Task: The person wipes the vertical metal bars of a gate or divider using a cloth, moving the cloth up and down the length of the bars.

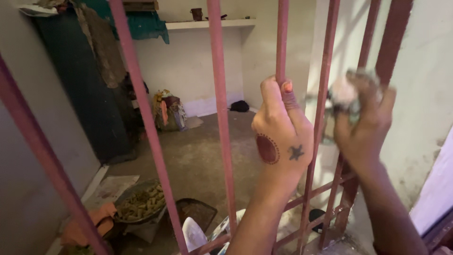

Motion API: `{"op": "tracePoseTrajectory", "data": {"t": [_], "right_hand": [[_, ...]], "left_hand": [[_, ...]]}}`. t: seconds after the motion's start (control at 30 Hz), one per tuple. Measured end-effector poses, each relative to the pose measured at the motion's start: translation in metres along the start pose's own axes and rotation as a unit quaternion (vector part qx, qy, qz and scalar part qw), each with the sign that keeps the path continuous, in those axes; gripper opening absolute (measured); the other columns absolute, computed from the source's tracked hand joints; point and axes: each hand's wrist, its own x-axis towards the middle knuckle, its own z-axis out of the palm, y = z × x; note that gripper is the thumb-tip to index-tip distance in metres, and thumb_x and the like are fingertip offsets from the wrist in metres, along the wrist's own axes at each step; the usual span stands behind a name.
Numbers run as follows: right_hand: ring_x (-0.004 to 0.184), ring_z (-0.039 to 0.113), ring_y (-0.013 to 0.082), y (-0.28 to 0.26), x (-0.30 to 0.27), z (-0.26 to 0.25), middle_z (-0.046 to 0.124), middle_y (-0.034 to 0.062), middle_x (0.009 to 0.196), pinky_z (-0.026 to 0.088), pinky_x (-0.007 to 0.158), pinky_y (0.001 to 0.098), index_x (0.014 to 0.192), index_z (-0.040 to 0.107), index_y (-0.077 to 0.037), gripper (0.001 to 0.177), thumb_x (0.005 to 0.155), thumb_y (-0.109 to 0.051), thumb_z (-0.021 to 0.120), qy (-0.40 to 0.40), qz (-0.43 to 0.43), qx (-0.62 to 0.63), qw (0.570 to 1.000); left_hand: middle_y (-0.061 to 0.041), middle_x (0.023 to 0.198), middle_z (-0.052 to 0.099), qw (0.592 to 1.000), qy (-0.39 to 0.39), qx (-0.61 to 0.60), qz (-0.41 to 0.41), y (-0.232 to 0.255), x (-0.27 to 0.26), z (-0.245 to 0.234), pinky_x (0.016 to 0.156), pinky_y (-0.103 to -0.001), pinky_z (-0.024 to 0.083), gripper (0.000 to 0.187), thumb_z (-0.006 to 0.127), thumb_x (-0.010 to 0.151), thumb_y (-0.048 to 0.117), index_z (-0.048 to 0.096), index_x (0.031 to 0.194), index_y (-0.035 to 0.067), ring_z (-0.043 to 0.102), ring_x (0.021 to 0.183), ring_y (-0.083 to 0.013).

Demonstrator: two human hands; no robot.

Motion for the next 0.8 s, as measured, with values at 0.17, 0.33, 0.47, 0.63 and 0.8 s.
{"op": "tracePoseTrajectory", "data": {"t": [0.17,0.33,0.47,0.63,0.8], "right_hand": [[0.113,0.058,0.0341,-0.007,0.02,0.005,0.053,0.0186,0.123,0.051,0.097,0.0393,0.14,0.059,-0.01,0.05,0.094,0.01,0.063,0.041,-0.032,0.034,0.998],[0.111,0.057,0.0319,-0.004,-0.028,0.003,0.052,0.0179,0.12,0.049,0.094,0.0384,0.138,0.06,-0.008,0.045,0.096,0.008,0.066,0.035,0.015,0.044,0.998],[0.118,0.059,0.0313,-0.015,-0.077,-0.001,0.053,0.0201,0.123,0.051,0.099,0.0382,0.135,0.059,-0.008,0.042,0.097,0.007,0.065,0.042,0.031,0.071,0.996],[0.118,0.054,0.0322,-0.011,-0.066,-0.008,0.062,0.0186,0.126,0.048,0.1,0.0378,0.135,0.06,-0.007,0.037,0.101,0.006,0.067,0.004,-0.003,0.037,0.999],[0.127,0.056,0.0297,0.013,0.013,-0.003,0.058,0.0164,0.137,0.048,0.109,0.0373,0.139,0.056,-0.006,0.053,0.088,0.012,0.054,-0.009,-0.065,0.083,0.994]], "left_hand": [[-0.022,0.085,0.07,1.0,-0.022,0.006,-0.013,-0.009,-0.023,-0.007,0.062,-0.05,0.052,0.026,0.038,0.115,0.026,0.05,0.114,0.003,0.071,0.079,-0.0434],[-0.018,0.058,0.057,0.984,-0.081,-0.024,-0.159,-0.013,-0.043,-0.021,0.05,-0.05,0.044,0.041,0.035,0.108,0.041,0.054,0.105,0.005,0.065,0.051,-0.0391],[-0.016,0.054,0.053,0.983,-0.083,-0.021,-0.161,-0.015,-0.056,-0.026,0.049,-0.049,0.044,0.049,0.031,0.109,0.048,0.054,0.102,0.005,0.063,0.051,-0.0385],[-0.016,0.061,0.058,0.991,-0.065,-0.027,-0.114,-0.019,-0.062,-0.026,0.052,-0.05,0.044,0.05,0.03,0.112,0.048,0.054,0.107,0.005,0.065,0.059,-0.0409],[-0.016,0.063,0.058,0.995,-0.045,0.01,-0.091,-0.024,-0.066,-0.021,0.054,-0.05,0.043,0.047,0.03,0.114,0.047,0.054,0.108,0.006,0.063,0.06,-0.0401]]}}
